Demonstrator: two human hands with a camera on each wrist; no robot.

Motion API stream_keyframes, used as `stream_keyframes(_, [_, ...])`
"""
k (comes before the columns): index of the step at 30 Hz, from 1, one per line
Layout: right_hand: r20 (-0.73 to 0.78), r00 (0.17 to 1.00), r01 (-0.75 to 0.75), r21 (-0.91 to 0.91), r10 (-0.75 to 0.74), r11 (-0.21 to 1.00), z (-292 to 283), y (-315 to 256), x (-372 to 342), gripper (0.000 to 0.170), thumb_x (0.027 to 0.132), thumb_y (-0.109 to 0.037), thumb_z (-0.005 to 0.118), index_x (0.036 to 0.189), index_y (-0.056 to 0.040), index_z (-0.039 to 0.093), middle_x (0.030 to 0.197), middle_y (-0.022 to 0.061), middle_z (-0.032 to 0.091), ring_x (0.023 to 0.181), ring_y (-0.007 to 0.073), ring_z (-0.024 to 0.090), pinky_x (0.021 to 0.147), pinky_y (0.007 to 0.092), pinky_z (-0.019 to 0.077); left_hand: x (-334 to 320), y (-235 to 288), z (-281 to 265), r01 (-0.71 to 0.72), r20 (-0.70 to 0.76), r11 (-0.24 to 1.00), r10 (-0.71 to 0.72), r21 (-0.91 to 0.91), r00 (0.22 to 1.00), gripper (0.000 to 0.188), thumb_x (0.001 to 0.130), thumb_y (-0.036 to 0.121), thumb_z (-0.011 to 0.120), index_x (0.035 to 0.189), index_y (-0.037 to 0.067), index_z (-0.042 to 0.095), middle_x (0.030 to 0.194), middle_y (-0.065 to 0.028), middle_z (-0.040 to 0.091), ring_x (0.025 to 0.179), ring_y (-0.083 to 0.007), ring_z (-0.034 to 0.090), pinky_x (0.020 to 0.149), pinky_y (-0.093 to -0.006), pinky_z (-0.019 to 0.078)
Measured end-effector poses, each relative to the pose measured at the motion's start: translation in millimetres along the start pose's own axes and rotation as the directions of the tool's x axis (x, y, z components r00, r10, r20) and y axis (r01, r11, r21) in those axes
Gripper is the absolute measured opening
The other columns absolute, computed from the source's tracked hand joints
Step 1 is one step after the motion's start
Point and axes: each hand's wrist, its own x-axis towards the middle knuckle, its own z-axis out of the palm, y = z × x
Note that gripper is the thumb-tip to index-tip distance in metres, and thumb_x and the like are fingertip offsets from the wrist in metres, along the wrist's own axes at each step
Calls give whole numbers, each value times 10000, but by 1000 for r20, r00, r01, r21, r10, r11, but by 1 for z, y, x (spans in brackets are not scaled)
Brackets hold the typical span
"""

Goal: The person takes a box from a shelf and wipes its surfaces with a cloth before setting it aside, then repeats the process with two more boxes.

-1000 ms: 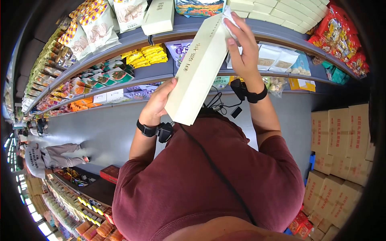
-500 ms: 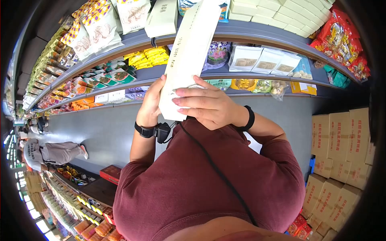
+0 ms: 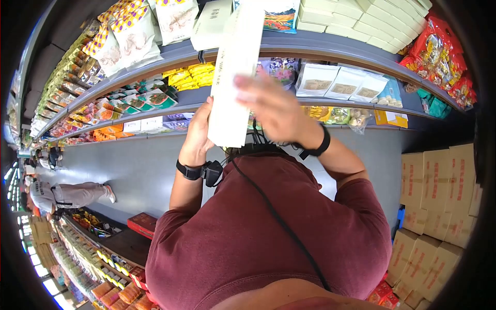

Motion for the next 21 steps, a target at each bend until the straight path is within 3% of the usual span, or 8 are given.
stream_keyframes(2, [82, 993, 72, 156, -85, 985, 19, -25, -14, 306, 850, 18, 621, 1135, -58, 698, 1304, 124, 639, 1281, 274, 580, 1189, 529, 289, -1, 4, -2, 3, 4, 999, -3, -53, 1000, 550, 1074, 381, 389, 1382, -68, 467, 1274, -221, 621, 1117, -303, 658, 957, -410, 554])
stream_keyframes(6, [66, 974, 206, 122, -215, 971, 20, -30, -13, 305, 881, -43, 592, 1165, -76, 697, 1318, 85, 633, 1282, 227, 575, 1153, 485, 374, -8, 11, 21, 1, -106, 998, 6, 67, 994, 573, 1068, 403, 397, 1383, -70, 464, 1283, -229, 616, 1149, -321, 639, 971, -428, 544])
stream_keyframes(7, [83, 977, 187, 93, -194, 978, 12, -27, -6, 319, 881, -31, 585, 1178, -76, 691, 1325, 84, 630, 1286, 225, 571, 1152, 490, 369, -5, 10, 14, 15, 43, 996, -11, -88, 999, 570, 1069, 399, 399, 1383, -72, 461, 1280, -222, 619, 1130, -305, 652, 959, -410, 551])
stream_keyframes(8, [99, 980, 170, 62, -176, 983, 5, -21, 0, 334, 880, -18, 578, 1192, -75, 685, 1331, 83, 626, 1289, 224, 568, 1151, 496, 364, -7, 8, 12, 17, 43, 996, -13, -85, 999, 570, 1069, 399, 399, 1383, -72, 461, 1280, -222, 619, 1130, -305, 652, 959, -410, 551])
stream_keyframes(10, [47, 989, 146, -43, -144, 988, -7, 5, 14, 374, 868, 10, 556, 1219, -57, 667, 1340, 96, 618, 1295, 247, 560, 1149, 518, 349, -9, 6, 16, -1, -127, 938, 48, 347, 991, 559, 1070, 389, 405, 1384, -71, 459, 1275, -208, 624, 1105, -279, 667, 939, -388, 561])
stream_keyframes(13, [-155, 987, -5, -225, -30, 974, -19, 27, 26, 396, 853, 19, 538, 1227, -41, 655, 1349, 116, 608, 1293, 279, 558, 1150, 538, 338, -9, -3, 20, 4, -153, 954, 44, 301, 987, 527, 1074, 356, 409, 1382, -69, 460, 1264, -198, 630, 1086, -259, 678, 920, -373, 570])
stream_keyframes(16, [-229, 973, -68, -167, 28, 984, -12, 26, 23, 399, 847, 21, 533, 1226, -33, 646, 1342, 131, 610, 1296, 302, 553, 1150, 542, 337, -11, -5, 16, 14, -151, 953, 33, 302, 988, 516, 1074, 346, 411, 1379, -67, 463, 1257, -198, 632, 1087, -252, 678, 919, -377, 570])
stream_keyframes(21, [29, 994, 96, 227, -106, 969, 19, -31, -19, 297, 814, 52, 563, 1061, -36, 703, 1240, 170, 665, 1233, 310, 612, 1144, 519, 372, -16, 7, 23, -39, -117, 974, 66, 223, 991, 503, 1077, 329, 402, 1387, -64, 455, 1295, -214, 608, 1145, -285, 645, 964, -385, 547])
